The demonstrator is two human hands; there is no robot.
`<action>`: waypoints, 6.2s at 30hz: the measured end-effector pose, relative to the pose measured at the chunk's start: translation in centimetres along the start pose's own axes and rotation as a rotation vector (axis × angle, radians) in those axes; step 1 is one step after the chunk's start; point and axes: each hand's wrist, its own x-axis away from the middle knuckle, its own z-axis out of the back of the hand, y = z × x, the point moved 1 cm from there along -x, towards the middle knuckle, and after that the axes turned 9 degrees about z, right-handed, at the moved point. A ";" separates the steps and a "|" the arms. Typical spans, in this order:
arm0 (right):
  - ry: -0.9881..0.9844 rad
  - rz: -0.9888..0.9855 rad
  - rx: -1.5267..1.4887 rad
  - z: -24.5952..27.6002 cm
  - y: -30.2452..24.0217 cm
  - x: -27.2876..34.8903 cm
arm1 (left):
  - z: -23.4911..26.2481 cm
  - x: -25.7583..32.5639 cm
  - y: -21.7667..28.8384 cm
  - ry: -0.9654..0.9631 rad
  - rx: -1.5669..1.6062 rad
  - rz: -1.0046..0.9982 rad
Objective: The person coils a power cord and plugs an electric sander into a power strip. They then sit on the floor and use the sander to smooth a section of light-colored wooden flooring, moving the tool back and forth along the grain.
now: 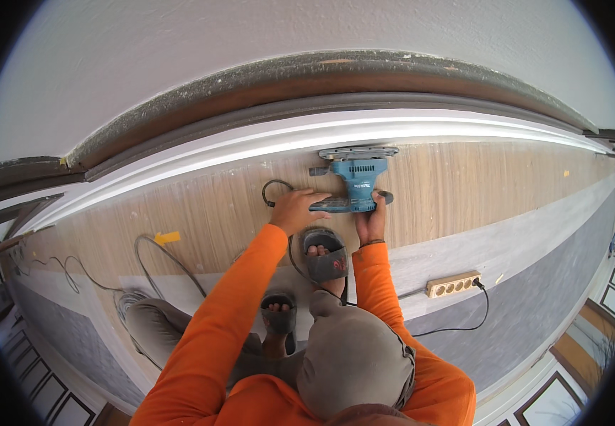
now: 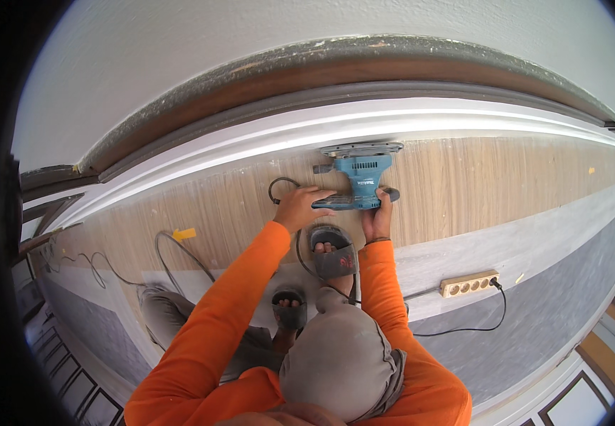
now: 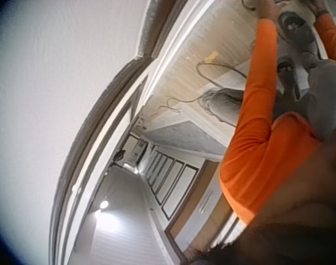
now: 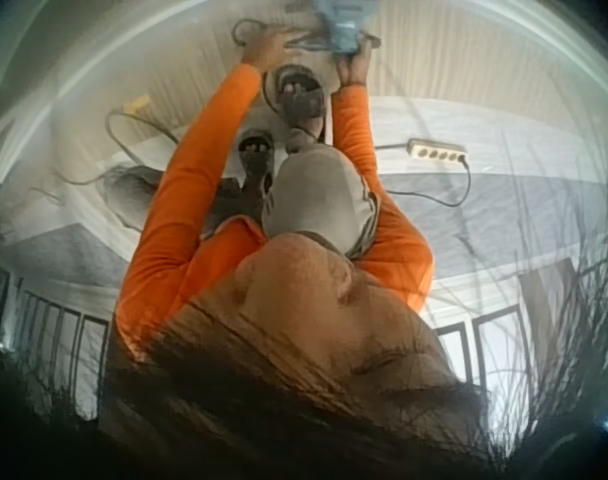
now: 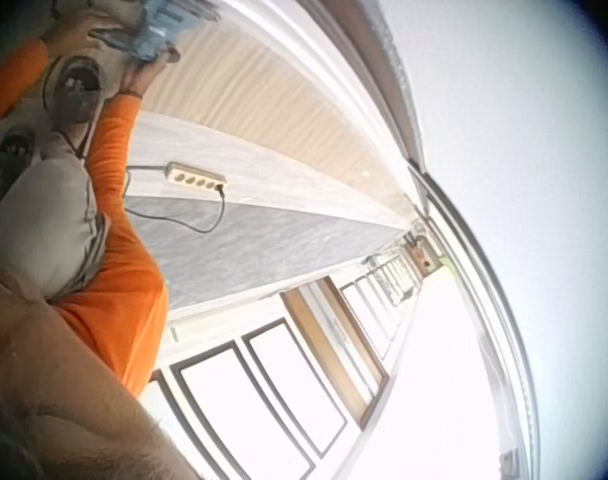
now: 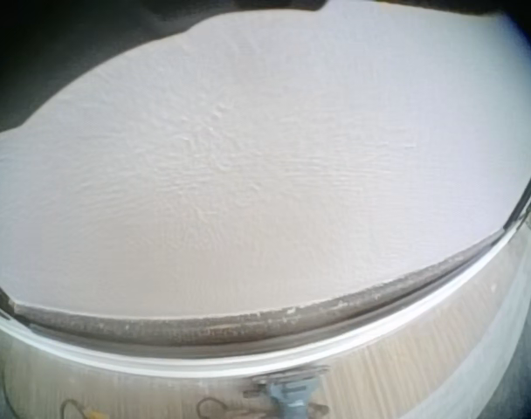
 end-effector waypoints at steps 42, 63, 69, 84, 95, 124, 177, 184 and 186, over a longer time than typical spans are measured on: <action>0.037 0.003 0.039 1.8 -3.7 4.0 | 2.0 2.5 4.2 -0.074 0.077 -0.079; -0.072 0.263 0.867 -4.0 -20.9 17.6 | -2.3 9.4 19.2 -0.124 0.613 -0.451; -0.126 0.328 1.182 -5.3 -24.6 16.6 | -1.6 8.4 18.9 -0.556 1.372 0.029; -0.429 0.761 1.401 -11.7 -20.7 14.2 | 12.4 5.7 22.2 -0.226 1.087 -0.076; -0.839 1.336 1.849 -12.6 -25.4 11.5 | 8.9 7.2 20.6 -0.070 1.267 -0.096; -1.138 0.934 2.142 0.7 -10.3 -2.0 | -9.0 -0.8 3.9 -0.208 1.128 0.316; -1.115 0.935 2.265 0.7 -7.7 -2.1 | -12.4 -3.4 2.0 -0.091 1.276 0.445; -1.098 0.928 2.269 1.1 -7.8 -2.2 | -11.6 -3.5 2.1 -0.129 1.235 0.454; -1.112 0.949 2.261 1.2 -7.9 -2.3 | -11.1 -3.4 2.2 -0.165 1.226 0.470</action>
